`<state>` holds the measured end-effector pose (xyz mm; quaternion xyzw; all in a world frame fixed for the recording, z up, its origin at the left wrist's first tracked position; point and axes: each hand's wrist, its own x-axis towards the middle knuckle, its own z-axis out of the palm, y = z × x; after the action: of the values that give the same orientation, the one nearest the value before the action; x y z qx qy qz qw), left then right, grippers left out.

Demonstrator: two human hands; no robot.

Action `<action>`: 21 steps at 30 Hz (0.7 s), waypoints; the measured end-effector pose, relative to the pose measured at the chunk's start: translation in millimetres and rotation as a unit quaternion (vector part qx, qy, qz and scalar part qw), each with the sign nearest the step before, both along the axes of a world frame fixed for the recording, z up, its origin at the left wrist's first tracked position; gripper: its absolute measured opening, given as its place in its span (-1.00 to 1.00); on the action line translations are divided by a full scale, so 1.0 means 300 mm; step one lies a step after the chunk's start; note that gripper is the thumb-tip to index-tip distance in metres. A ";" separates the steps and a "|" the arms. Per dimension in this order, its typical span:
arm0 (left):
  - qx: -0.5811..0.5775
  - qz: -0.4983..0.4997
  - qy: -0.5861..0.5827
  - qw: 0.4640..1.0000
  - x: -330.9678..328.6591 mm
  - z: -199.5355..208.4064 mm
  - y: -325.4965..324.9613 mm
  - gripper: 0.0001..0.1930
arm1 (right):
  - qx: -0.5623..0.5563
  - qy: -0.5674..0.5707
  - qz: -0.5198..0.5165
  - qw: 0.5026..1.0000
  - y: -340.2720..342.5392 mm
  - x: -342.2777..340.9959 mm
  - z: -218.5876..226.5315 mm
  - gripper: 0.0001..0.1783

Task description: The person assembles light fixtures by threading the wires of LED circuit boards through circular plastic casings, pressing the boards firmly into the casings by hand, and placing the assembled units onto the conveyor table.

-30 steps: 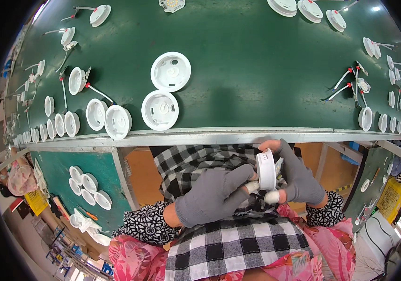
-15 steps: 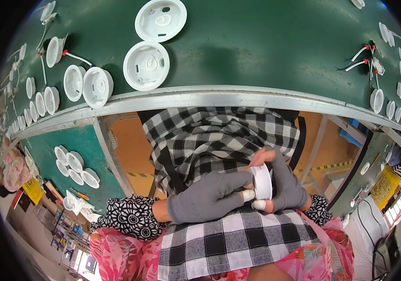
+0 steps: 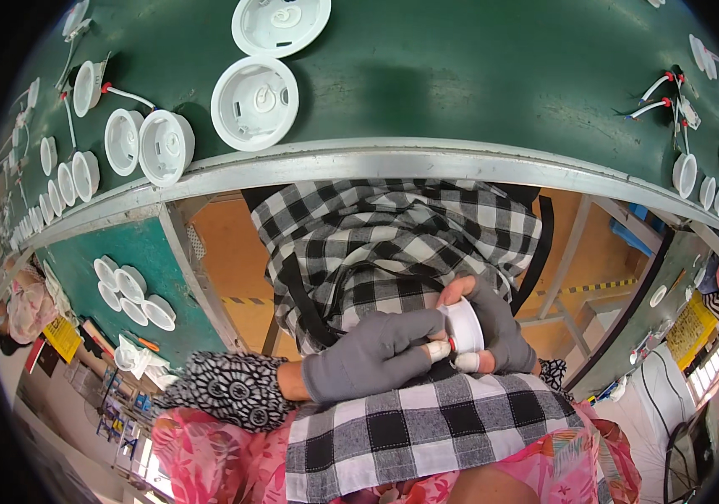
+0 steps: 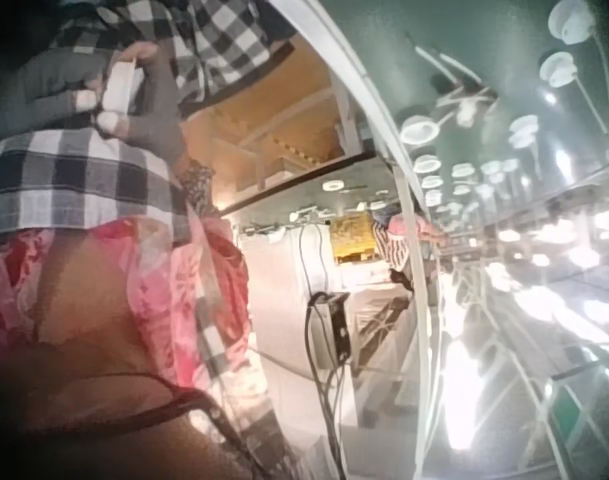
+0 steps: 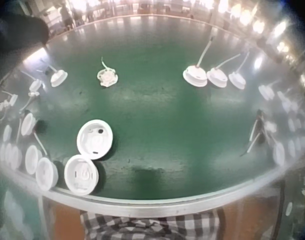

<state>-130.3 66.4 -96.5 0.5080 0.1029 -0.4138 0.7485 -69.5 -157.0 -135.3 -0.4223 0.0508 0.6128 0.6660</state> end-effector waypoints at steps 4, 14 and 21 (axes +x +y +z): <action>0.013 -0.019 0.022 1.000 0.027 0.009 0.013 -0.91 | -0.015 0.000 -0.002 1.000 0.017 -0.001 0.013 -0.22; 0.100 0.011 -0.082 0.992 0.113 -0.006 0.051 -0.77 | -0.128 -0.197 -0.002 0.972 0.067 0.074 0.054 -0.23; 0.382 0.009 -0.310 0.871 0.162 0.064 0.005 -0.54 | -0.273 -0.575 0.056 0.769 0.176 0.184 0.125 -0.15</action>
<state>-81.8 68.0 -77.2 0.8553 0.0199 -0.1567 0.4935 -14.3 -104.1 -97.9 -0.8619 -0.2006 0.2521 0.3916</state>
